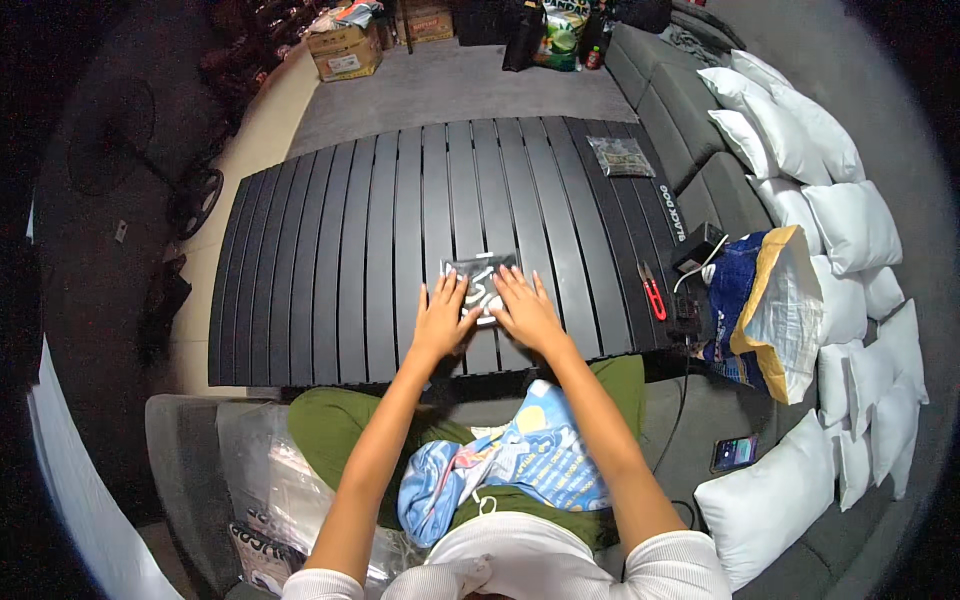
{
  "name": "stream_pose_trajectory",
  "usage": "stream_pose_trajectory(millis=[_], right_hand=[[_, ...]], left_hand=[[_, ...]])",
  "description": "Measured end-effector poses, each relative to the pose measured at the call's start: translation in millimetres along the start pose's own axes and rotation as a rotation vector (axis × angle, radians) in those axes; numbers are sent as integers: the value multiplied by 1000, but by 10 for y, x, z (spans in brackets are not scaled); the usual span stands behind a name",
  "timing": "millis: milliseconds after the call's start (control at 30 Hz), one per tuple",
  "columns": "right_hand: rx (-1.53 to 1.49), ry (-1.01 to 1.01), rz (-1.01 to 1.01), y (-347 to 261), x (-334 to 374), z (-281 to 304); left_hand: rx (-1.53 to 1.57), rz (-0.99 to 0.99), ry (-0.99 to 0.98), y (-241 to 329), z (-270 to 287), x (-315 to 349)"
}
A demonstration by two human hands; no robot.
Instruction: Packaging small items and trimming loose threads from a pillowcase using scissors.
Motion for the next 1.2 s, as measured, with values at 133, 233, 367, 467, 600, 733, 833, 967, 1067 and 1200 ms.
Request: stream_pose_trajectory(millis=[133,233,367,467,600,733,833,967,1067,1200], right_hand=[[-163,157,-26,-36,339,179],[-144,167,-1,-302,188,228],[-55,52,10,-386,109,-36],[29,7,7,-319,152,-135],[36,31,2,-298,149,-132],[-10,16,6,-298,117,-129],[-239,-75,-7,-144,105,-143],[-778,4,-17,290,372,180],[-458,-68,45,101,785,509],[9,-181,137,-210,1053,327]], left_hand=[[167,59,6,138,149,291],[258,-42,93,212,248,240],[69,-25,103,245,55,244],[51,-8,93,257,-33,271],[27,2,109,261,-26,273],[47,62,46,187,-28,261],[127,38,-45,168,-20,252],[288,-74,-222,167,174,486],[179,-215,-304,313,368,860],[-22,-209,-219,338,241,987]])
Point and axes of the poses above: each hand's wrist, its own x-axis away from the middle knuckle, its own z-axis out of the back of the hand, y = z × x, the point moved 6 cm from there along -x, towards the middle knuckle, and after that the axes turned 5 degrees about -y, right-handed, at the moved point
